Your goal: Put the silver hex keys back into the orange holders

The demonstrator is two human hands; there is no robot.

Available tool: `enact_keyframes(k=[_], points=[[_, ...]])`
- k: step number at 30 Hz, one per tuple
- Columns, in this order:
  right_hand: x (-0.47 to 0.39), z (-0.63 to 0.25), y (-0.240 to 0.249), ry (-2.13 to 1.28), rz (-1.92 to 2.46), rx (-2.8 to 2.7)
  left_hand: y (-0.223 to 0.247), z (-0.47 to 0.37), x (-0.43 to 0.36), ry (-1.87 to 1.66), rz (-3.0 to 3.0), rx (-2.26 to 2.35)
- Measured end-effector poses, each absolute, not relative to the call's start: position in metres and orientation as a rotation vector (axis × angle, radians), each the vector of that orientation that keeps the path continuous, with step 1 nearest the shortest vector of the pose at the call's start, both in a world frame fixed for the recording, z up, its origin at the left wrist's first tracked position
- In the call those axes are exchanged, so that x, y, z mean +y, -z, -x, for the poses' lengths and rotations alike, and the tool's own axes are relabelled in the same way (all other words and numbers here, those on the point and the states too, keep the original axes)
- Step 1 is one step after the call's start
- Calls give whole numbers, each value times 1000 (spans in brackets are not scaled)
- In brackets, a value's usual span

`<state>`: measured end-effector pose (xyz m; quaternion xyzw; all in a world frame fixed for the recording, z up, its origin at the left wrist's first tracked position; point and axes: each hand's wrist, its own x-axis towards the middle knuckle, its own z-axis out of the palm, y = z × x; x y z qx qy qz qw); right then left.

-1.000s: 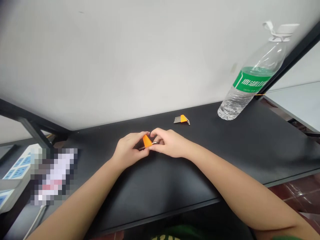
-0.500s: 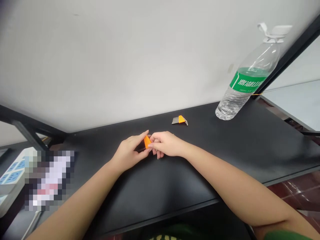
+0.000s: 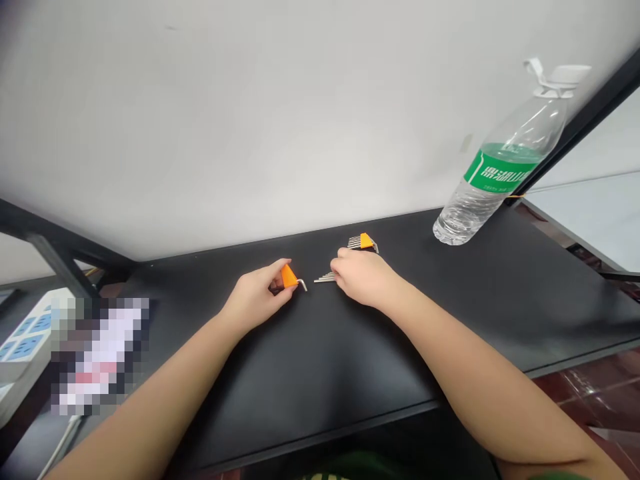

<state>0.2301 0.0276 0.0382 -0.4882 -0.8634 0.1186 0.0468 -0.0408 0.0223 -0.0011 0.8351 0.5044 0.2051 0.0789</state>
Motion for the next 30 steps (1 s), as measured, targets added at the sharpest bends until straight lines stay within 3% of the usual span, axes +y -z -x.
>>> enact_keyframes(k=[11, 30], points=[[24, -221, -26, -237, 1485, -2780, 0, 39, 24, -500, -2523, 1455], [18, -215, -26, -431, 1241, -2697, 0, 35, 20, -546, -2515, 1353]])
